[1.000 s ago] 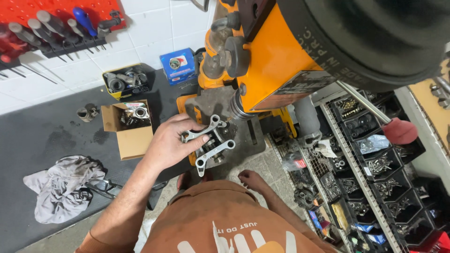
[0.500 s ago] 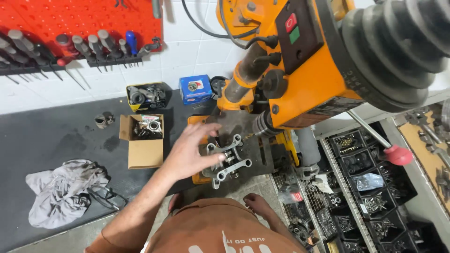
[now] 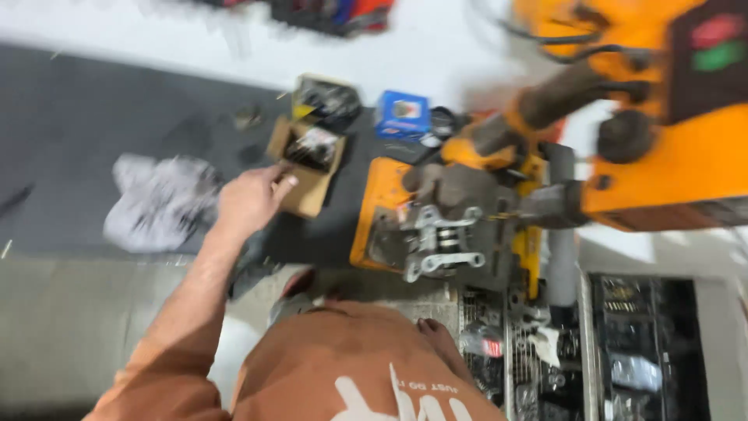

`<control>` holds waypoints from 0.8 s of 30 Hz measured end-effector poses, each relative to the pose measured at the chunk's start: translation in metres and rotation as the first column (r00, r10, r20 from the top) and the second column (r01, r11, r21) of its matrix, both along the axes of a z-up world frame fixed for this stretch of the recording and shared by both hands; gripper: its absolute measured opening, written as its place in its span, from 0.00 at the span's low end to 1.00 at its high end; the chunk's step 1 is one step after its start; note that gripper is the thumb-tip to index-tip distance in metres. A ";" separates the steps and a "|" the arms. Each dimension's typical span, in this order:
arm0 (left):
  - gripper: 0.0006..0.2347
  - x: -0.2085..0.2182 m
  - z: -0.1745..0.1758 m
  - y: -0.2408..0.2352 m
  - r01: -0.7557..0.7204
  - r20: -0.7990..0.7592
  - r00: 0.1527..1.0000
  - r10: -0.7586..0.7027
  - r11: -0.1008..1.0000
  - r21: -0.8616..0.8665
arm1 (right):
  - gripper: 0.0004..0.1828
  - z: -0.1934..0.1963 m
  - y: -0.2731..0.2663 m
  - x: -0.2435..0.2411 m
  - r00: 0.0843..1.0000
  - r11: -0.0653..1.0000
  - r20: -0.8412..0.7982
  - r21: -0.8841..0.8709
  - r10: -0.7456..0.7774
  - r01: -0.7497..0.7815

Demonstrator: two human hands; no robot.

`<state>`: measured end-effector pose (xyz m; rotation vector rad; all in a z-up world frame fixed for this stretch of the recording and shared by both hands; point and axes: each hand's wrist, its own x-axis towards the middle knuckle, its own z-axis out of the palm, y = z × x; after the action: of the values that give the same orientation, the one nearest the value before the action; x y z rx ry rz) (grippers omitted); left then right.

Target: The person removes the cylinder head from a motorcycle engine using a wrench, then carries the head to a workbench. They wipe the part with a cloth, inspect it, and place it on a drill press before walking away.

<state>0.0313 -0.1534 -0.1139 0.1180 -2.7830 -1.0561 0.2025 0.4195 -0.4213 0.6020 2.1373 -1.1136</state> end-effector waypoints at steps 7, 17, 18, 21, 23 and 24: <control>0.18 0.209 -0.110 -0.002 0.013 0.547 0.825 0.143 0.963 -0.270 | 0.23 -0.045 -0.047 -0.122 0.809 0.831 -0.195 0.075 0.554 -0.551; 0.20 0.511 -0.145 0.023 -0.701 0.678 0.450 0.581 0.700 -0.134 | 0.18 0.126 -0.434 -0.175 0.595 0.437 -0.388 -0.423 0.704 -0.794; 0.20 0.531 -0.156 0.025 -0.752 0.699 0.386 0.602 0.644 -0.140 | 0.19 0.128 -0.469 -0.181 0.599 0.471 -0.458 -0.372 0.657 -0.800; 0.19 0.556 -0.160 0.016 -0.827 0.729 0.313 0.608 0.552 -0.105 | 0.32 0.129 -0.563 -0.201 0.287 0.475 -0.721 0.066 0.631 -0.878; 0.19 0.578 -0.186 0.001 -0.842 0.720 0.331 0.609 0.535 -0.065 | 0.37 0.156 -0.614 -0.189 0.165 0.463 -0.673 0.291 0.721 -0.837; 0.19 0.589 -0.198 -0.010 -0.850 0.711 0.352 0.608 0.526 -0.028 | 0.43 0.171 -0.644 -0.182 0.066 0.432 -0.595 0.498 0.801 -0.752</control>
<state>0.6207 -0.1630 -0.3123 1.9827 -2.3379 -1.3360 0.0209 -0.2249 -0.2501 -1.2924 2.5530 -0.6266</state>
